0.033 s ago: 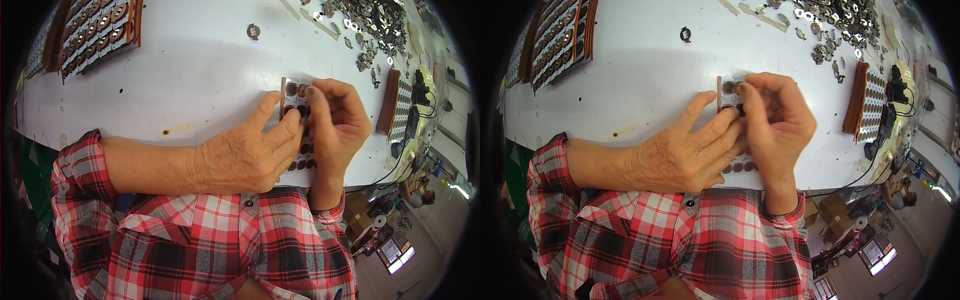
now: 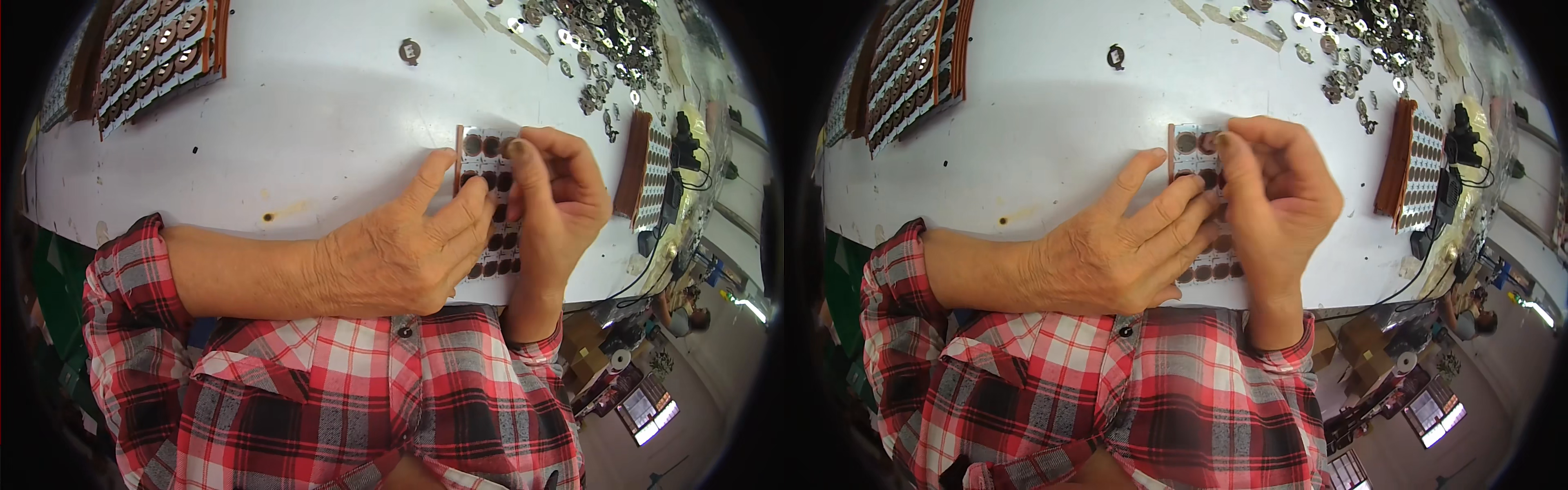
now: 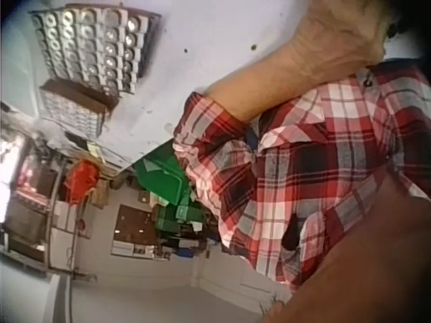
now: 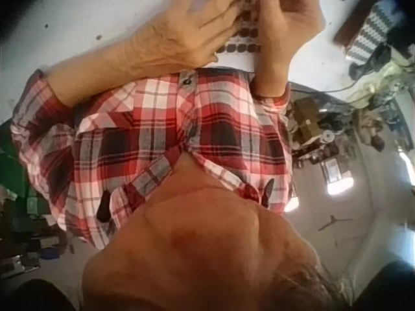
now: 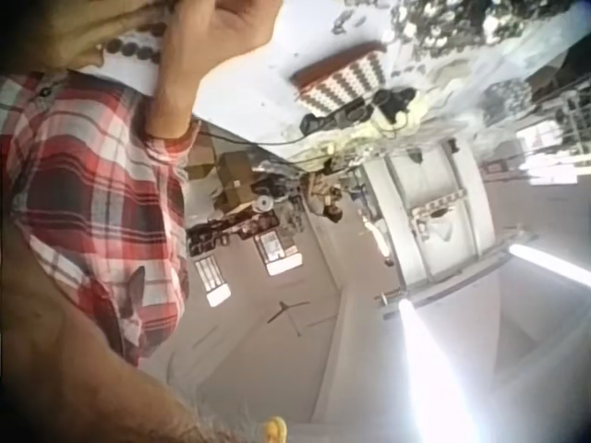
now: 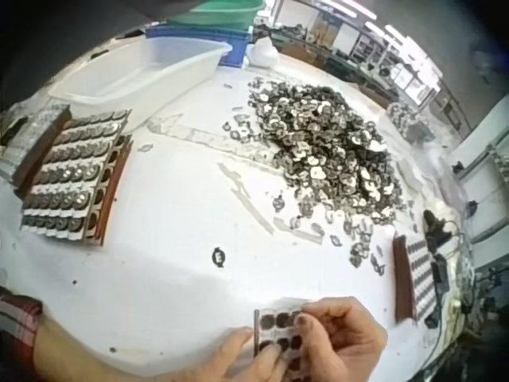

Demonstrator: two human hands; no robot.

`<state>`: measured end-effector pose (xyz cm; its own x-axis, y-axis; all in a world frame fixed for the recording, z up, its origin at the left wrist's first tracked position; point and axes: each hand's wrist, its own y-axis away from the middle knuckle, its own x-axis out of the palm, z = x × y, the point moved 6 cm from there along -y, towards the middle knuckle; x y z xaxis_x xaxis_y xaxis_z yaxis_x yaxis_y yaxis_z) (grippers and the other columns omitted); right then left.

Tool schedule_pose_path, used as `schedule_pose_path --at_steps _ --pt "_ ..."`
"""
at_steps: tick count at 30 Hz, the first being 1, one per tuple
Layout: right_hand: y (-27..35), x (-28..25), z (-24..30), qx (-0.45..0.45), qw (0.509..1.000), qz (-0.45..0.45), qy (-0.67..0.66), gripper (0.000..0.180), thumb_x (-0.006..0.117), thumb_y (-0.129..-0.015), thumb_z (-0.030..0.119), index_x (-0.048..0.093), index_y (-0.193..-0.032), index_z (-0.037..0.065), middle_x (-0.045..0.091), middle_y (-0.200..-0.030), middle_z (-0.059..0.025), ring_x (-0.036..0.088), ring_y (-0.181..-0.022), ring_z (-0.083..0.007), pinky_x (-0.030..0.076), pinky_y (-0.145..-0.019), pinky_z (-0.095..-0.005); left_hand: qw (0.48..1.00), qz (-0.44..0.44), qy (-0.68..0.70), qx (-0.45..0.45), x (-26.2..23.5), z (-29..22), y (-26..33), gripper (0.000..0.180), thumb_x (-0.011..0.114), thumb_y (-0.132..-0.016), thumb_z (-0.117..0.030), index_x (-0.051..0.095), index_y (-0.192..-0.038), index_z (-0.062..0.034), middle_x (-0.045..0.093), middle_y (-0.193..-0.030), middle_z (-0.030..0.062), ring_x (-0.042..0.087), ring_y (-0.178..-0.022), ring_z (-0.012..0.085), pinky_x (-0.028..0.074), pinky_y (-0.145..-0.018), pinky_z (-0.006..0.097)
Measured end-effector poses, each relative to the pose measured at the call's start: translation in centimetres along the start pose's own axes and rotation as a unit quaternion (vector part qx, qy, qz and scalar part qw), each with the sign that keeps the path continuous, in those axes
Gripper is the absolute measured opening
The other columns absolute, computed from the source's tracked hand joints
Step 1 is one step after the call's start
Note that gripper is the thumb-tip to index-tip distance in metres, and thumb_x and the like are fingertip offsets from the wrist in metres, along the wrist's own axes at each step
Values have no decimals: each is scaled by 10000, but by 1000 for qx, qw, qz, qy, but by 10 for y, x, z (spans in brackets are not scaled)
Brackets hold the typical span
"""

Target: The person assembles small metal components into a plastic grid template by hand.

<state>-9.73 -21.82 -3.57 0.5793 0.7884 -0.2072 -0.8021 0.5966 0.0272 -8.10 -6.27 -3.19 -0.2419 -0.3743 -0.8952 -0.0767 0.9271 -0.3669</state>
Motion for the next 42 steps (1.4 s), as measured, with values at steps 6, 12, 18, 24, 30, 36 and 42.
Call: schedule_pose_path --at_steps 6,12,18,24,30,36,42 --pt "-13 -52 -3 -98 990 -79 65 141 763 -970 14 720 -1094 -37 748 -931 -63 662 -755 -88 525 -702 -215 1000 -8 20 -1 -1 0 -3 694 848 -623 -423 761 -1148 23 690 -1251 202 601 -1278 333 433 -1102 647" --pt "-2 -80 5 -205 933 -48 292 106 751 -958 -23 717 -1058 -24 727 -974 -41 682 -856 -104 527 -834 -233 995 -56 73 32 -20 27 -11 377 765 -750 -153 747 -1041 86 725 -1152 202 655 -1203 352 453 -1084 635" --pt "28 -101 -9 -77 973 -70 205 99 709 -980 -31 701 -1078 -32 720 -921 -51 716 -799 -123 544 -730 -234 995 -95 14 -1 -19 33 -9 423 789 -751 -179 721 -1079 78 704 -1173 202 654 -1166 339 491 -1005 548" --pt "33 -79 15 -35 995 -81 55 223 718 -996 10 708 -1208 -60 736 -939 -79 720 -791 -137 556 -700 -242 1000 -27 -11 7 -10 18 -11 368 736 -827 -177 734 -1121 44 700 -1222 174 618 -1247 322 489 -1026 500" --pt "6 -41 2 -1 1000 18 6 186 720 -1004 24 723 -1173 -53 747 -950 -75 717 -814 -120 570 -740 -240 997 -54 -46 22 -10 29 -12 287 670 -871 -120 746 -1104 29 715 -1210 169 638 -1226 309 504 -1015 482" --pt "9 -30 2 37 999 37 0 155 713 -994 -11 721 -1145 -48 759 -946 -65 708 -802 -90 568 -686 -214 999 -29 40 7 -9 15 -5 531 778 -758 -281 719 -1135 87 684 -1252 222 612 -1248 360 496 -1042 502" --pt "-5 -3 14 -35 994 79 61 178 757 -965 -7 731 -1139 -39 763 -969 -44 687 -798 -68 534 -707 -197 999 -40 33 12 0 9 -6 628 792 -653 -322 720 -1106 108 665 -1259 263 581 -1294 423 455 -1135 561"
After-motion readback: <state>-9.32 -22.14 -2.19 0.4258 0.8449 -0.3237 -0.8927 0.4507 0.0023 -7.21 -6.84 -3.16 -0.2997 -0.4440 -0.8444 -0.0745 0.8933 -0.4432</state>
